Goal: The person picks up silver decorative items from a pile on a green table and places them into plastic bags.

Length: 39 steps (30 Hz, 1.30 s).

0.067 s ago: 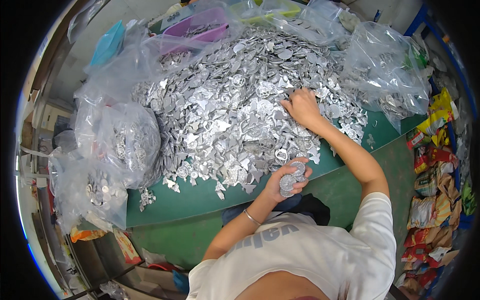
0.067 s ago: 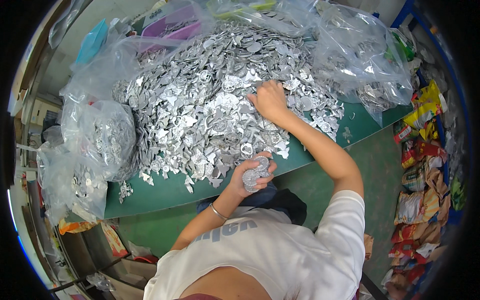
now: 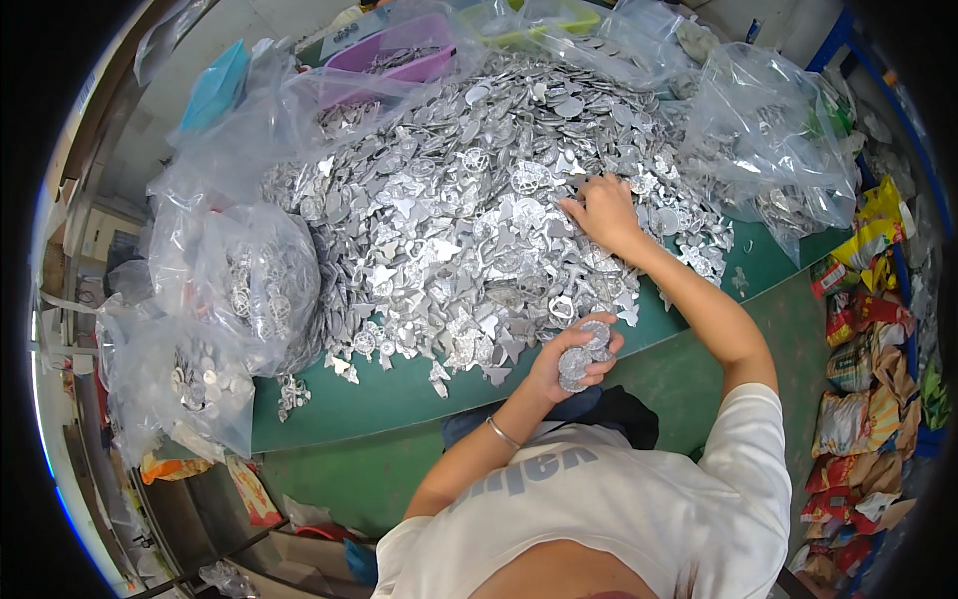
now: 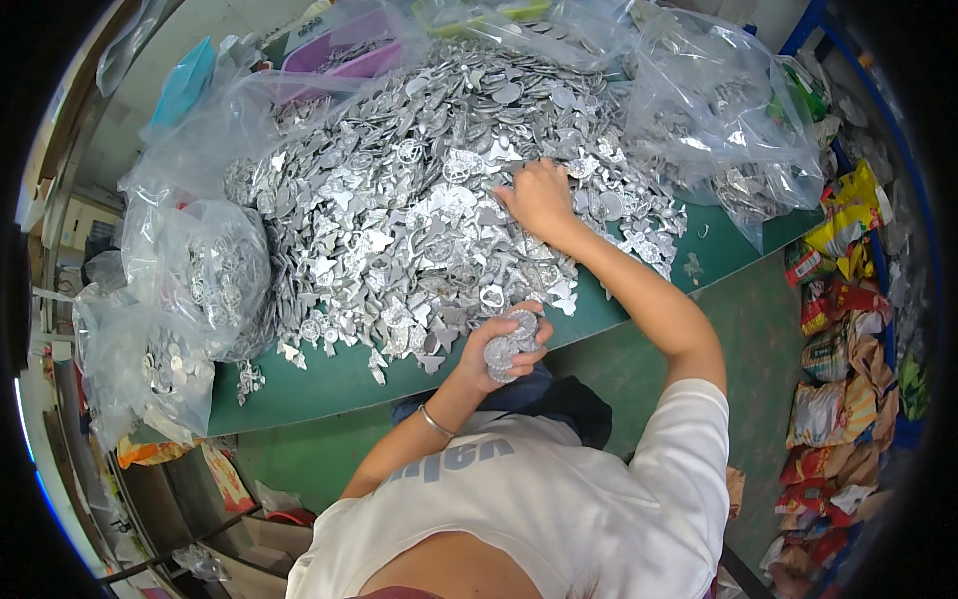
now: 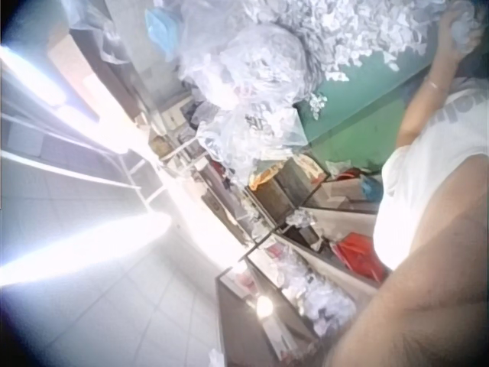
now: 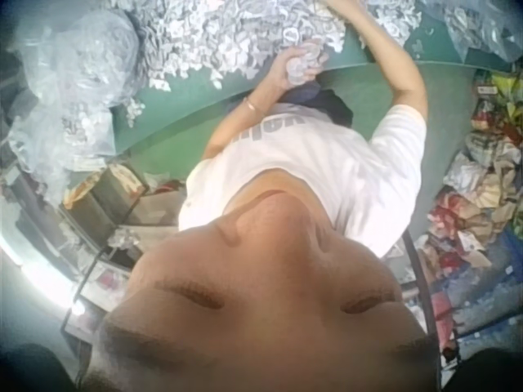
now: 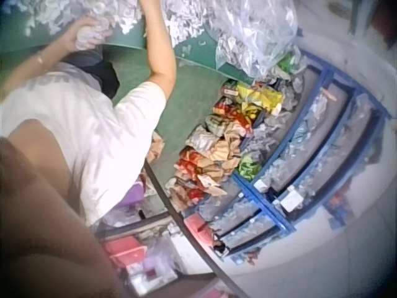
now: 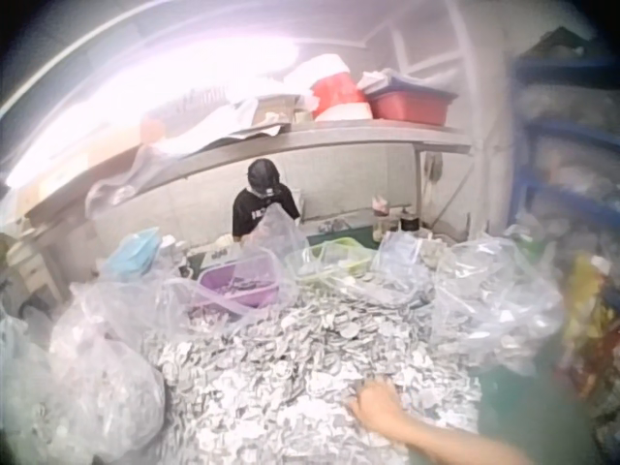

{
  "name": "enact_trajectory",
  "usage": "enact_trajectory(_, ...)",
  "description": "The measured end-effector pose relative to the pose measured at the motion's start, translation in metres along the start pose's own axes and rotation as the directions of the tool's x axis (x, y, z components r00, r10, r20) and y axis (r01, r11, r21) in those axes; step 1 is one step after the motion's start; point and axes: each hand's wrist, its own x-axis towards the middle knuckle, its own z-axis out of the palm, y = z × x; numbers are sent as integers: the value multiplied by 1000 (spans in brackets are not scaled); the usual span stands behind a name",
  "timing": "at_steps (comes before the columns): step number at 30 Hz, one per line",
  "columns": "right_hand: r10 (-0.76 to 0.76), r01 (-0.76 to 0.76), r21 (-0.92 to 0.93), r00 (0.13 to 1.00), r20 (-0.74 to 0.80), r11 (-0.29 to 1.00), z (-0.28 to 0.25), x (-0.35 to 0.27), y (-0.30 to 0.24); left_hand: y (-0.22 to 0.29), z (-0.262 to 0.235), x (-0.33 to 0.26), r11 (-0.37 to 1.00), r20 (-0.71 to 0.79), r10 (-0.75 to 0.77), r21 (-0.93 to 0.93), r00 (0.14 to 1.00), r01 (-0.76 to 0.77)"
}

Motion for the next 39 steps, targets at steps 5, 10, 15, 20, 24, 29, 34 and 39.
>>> enact_trajectory(5, 87, -90, 114, 996, 25, 989, -4, 0, 2, 0, -1, 1, 1000, 3, -1, 18, 1000, 1)
enact_trajectory(10, 177, -210, 145, 961, 213, 967, -13, 14, 0, -1, 2, 1, 1000, -15, 0, 19, 1000, 0)
enact_trajectory(15, 241, -313, 162, 904, 354, 936, -17, 29, 3, 0, 2, 1, 1000, -25, 4, 27, 1000, -3)
enact_trajectory(20, 228, -379, 284, 864, 448, 880, -22, 36, 8, 0, 4, 0, 1000, -14, 1, 13, 1000, -1)
enact_trajectory(24, 212, -367, 270, 858, 467, 890, -42, 42, 11, 2, 2, 0, 1000, 4, -1, -11, 1000, 1)
enact_trajectory(29, -29, -127, 424, 939, 343, 897, -66, 19, 41, 0, 2, 2, 1000, 6, -4, -14, 1000, 4)
enact_trajectory(34, 12, -209, 659, 957, 289, 722, -75, -15, 47, 0, 5, 1, 1000, -31, -11, -20, 999, 10)
enact_trajectory(39, 140, -227, 461, 966, 216, 858, -88, -26, 56, 0, 1, 2, 1000, -14, -9, -20, 1000, 9)
